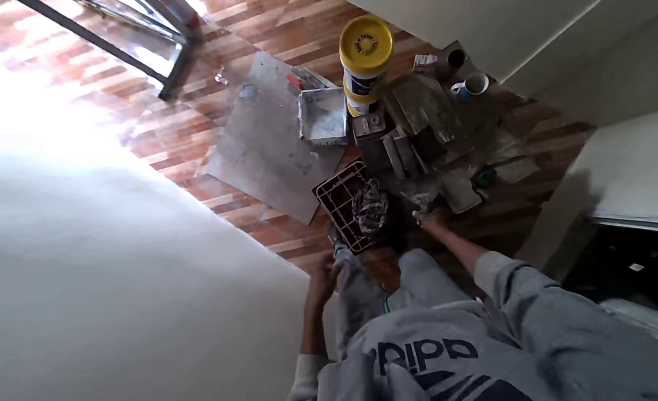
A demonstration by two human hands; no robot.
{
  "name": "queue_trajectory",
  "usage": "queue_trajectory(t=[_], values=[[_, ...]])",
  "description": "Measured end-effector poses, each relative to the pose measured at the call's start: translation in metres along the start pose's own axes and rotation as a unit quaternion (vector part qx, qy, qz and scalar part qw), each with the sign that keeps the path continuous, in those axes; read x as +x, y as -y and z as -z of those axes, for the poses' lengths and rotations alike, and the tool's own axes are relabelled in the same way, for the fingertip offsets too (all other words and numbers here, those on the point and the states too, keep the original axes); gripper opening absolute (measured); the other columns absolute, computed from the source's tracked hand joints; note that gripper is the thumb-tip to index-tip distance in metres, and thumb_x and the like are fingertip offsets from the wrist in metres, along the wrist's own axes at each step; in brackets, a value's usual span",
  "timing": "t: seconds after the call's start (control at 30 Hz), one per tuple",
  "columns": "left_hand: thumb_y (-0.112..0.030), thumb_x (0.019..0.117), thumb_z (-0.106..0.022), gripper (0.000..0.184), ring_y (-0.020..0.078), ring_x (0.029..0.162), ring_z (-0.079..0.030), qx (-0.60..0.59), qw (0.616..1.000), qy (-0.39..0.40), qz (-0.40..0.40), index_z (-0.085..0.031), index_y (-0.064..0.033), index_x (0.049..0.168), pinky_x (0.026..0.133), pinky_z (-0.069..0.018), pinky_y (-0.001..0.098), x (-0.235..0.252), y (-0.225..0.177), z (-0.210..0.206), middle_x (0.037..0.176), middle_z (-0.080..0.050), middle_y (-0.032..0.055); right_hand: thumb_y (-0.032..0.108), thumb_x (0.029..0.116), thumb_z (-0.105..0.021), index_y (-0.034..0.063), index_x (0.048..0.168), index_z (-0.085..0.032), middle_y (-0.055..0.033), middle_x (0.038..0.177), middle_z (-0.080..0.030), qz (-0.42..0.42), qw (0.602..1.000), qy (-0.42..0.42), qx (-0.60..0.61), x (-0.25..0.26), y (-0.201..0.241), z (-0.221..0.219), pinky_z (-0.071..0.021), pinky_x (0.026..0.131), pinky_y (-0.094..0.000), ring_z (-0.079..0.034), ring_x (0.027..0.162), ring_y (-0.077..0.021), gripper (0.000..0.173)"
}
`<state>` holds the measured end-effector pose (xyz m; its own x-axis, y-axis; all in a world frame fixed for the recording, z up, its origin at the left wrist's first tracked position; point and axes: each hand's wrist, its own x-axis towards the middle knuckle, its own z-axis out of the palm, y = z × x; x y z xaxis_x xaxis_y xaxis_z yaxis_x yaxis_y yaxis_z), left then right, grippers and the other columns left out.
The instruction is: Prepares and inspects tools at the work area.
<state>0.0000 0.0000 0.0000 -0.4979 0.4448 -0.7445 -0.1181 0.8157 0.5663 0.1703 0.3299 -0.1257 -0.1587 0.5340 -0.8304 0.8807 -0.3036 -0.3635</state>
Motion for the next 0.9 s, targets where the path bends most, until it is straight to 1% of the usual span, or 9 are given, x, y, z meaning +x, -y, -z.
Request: queue_trajectory(t=[0.17,0.33,0.4,0.57,0.63,0.73,0.77,0.83,0.9], values=[[-0.029,0.1021,-0.061,0.04,0.0242,0.102,-0.07,-0.014,0.988,0.154,0.025,-0.061,-0.0031,0.133,0.093,-0.0567,0.0452,0.034,0.061,-0.023,0.122,-0.068,0.0152,0.045,0.0929,-0.075,-0.0066,0.132,-0.057,-0.0193,0.113,-0.07,-0.059,0.993,-0.062,0.076,0.023,0.01,-0.082,-0.0589,0.09,-0.0461,-0.071,0.099,-0.0286,0.067],[-0.029,0.1035,-0.059,0.04,0.0288,0.103,-0.069,0.064,0.98,0.189,0.014,-0.061,-0.0023,0.133,0.097,-0.0542,0.0501,0.071,0.075,0.012,0.121,-0.068,0.0173,0.037,0.0948,-0.075,-0.006,0.129,-0.058,-0.0218,0.113,-0.069,-0.072,0.978,-0.138,0.137,0.045,0.017,-0.161,-0.0586,0.087,-0.046,-0.07,0.096,-0.0296,0.058],[-0.03,0.1036,-0.058,0.04,0.0292,0.105,-0.069,0.082,0.976,0.204,0.008,-0.062,-0.0025,0.132,0.097,-0.0533,0.0506,0.089,0.079,0.031,0.119,-0.068,0.0174,0.027,0.0978,-0.072,-0.0071,0.132,-0.055,-0.0228,0.113,-0.068,-0.083,0.971,-0.147,0.169,0.052,0.022,-0.177,-0.0596,0.085,-0.0448,-0.071,0.094,-0.0294,0.051],[-0.03,0.1026,-0.06,0.041,0.0285,0.105,-0.069,0.094,0.976,0.195,-0.001,-0.061,-0.0018,0.133,0.097,-0.0536,0.0487,0.131,0.065,0.064,0.122,-0.068,0.0177,0.01,0.0974,-0.068,-0.0058,0.114,-0.064,-0.0119,0.081,-0.067,-0.038,0.959,-0.136,0.245,0.016,0.053,-0.166,-0.0572,0.06,-0.0322,-0.063,0.061,-0.0156,0.024],[-0.028,0.0982,-0.066,0.045,0.0238,0.104,-0.069,0.08,0.978,0.175,-0.079,-0.06,-0.0084,0.139,0.095,-0.0556,0.0457,0.141,0.04,0.059,0.128,-0.067,0.013,0.01,0.0971,-0.069,-0.005,0.11,-0.067,-0.0087,0.074,-0.066,-0.006,0.957,-0.11,0.268,-0.019,0.069,-0.148,-0.0551,0.057,-0.029,-0.06,0.057,-0.0127,0.02],[-0.023,0.0887,-0.077,0.07,0.0223,0.128,-0.059,0.058,0.956,0.185,-0.22,-0.048,-0.0207,0.152,0.107,-0.0504,0.0471,0.153,-0.012,0.02,0.149,-0.054,0.0074,0.01,0.0948,-0.071,-0.0034,0.105,-0.068,-0.0078,0.073,-0.066,0.022,0.953,-0.094,0.287,-0.066,0.085,-0.127,-0.0541,0.057,-0.029,-0.059,0.057,-0.0129,0.017],[-0.024,0.0874,-0.078,0.072,0.024,0.127,-0.06,0.067,0.949,0.193,-0.238,-0.047,-0.0212,0.153,0.105,-0.0514,0.0493,0.157,-0.027,0.002,0.15,-0.053,0.008,0.009,0.0944,-0.071,-0.0033,0.103,-0.069,-0.0079,0.073,-0.065,0.029,0.95,-0.086,0.298,-0.077,0.089,-0.123,-0.054,0.057,-0.0294,-0.059,0.057,-0.013,0.015],[-0.02,0.0894,-0.074,0.063,0.0274,0.117,-0.065,0.067,0.949,0.191,-0.242,-0.05,-0.0117,0.148,0.101,-0.0534,0.0515,0.164,-0.048,-0.035,0.137,-0.062,0.0135,0.009,0.0941,-0.071,-0.0025,0.099,-0.068,-0.0063,0.068,-0.063,0.043,0.944,-0.055,0.323,-0.09,0.095,-0.116,-0.0529,0.055,-0.0291,-0.057,0.054,-0.0122,0.012],[-0.009,0.0912,-0.066,0.04,0.0245,0.098,-0.071,0.029,0.965,0.133,-0.225,-0.063,-0.0029,0.131,0.091,-0.0567,0.0478,0.165,-0.061,-0.06,0.109,-0.072,0.0142,0.01,0.0934,-0.071,-0.0014,0.097,-0.068,-0.0056,0.066,-0.063,0.063,0.936,-0.025,0.346,-0.093,0.094,-0.108,-0.0522,0.053,-0.029,-0.056,0.052,-0.0121,0.012]])
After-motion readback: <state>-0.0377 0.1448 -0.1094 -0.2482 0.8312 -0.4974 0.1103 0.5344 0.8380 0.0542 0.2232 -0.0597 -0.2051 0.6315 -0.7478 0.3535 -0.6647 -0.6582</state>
